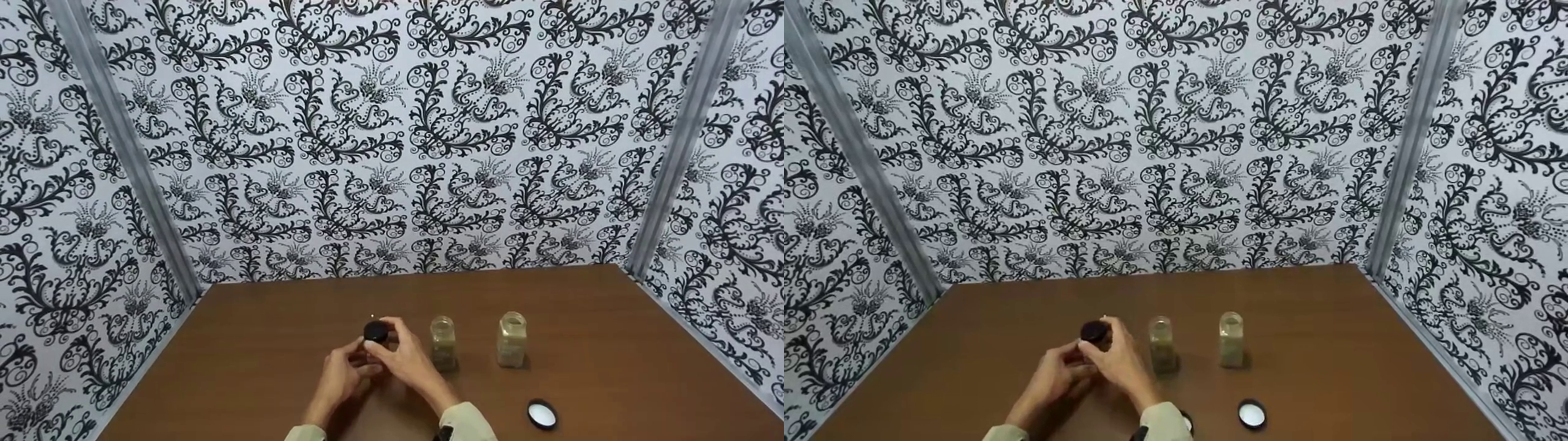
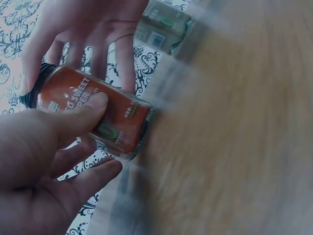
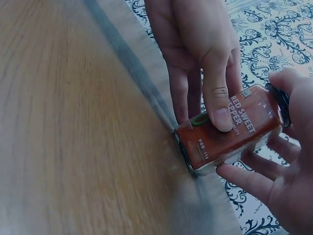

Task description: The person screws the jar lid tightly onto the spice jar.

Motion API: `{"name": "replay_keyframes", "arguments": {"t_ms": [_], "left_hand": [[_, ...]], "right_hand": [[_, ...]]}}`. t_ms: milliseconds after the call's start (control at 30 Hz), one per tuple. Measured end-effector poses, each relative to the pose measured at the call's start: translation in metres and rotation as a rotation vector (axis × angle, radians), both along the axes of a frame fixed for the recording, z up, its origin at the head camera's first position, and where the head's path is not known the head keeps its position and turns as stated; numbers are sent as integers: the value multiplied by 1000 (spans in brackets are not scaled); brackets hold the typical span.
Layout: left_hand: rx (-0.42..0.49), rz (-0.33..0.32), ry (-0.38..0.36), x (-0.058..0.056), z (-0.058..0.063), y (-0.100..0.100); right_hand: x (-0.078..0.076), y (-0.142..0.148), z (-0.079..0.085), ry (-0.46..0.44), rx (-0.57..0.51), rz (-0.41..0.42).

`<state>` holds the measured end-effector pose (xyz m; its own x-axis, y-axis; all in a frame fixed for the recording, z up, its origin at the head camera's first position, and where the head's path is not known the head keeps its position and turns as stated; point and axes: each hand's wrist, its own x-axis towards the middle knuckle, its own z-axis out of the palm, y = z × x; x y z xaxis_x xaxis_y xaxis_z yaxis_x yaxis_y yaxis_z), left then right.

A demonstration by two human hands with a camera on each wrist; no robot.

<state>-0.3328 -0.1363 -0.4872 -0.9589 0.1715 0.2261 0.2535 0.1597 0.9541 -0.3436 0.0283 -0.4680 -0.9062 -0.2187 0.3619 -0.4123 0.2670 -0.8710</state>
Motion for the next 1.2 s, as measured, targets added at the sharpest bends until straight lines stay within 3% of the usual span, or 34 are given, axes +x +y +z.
{"name": "replay_keyframes", "arguments": {"t_ms": [33, 100, 300, 433, 533, 800, 1200], "left_hand": [[-10, 0, -6, 1, 1, -1], [-162, 42, 48, 2, 4, -3], [-208, 111, 92, 4, 19, -5], [-270, 206, 121, 6, 30, -7], [-300, 240, 131, 9, 37, -7], [-332, 260, 165, 19, 44, -5], [-321, 328, 236, 29, 57, 15]], "right_hand": [[1, 0, 1, -5, 8, -12], [2, 0, 4, 3, 13, -43], [3, 5, 23, 77, -17, -117], [5, 11, 35, 118, 21, -82], [10, 16, 44, 141, 70, -61], [21, 35, 65, 207, 262, -119], [31, 85, 74, 234, 335, -81]]}}
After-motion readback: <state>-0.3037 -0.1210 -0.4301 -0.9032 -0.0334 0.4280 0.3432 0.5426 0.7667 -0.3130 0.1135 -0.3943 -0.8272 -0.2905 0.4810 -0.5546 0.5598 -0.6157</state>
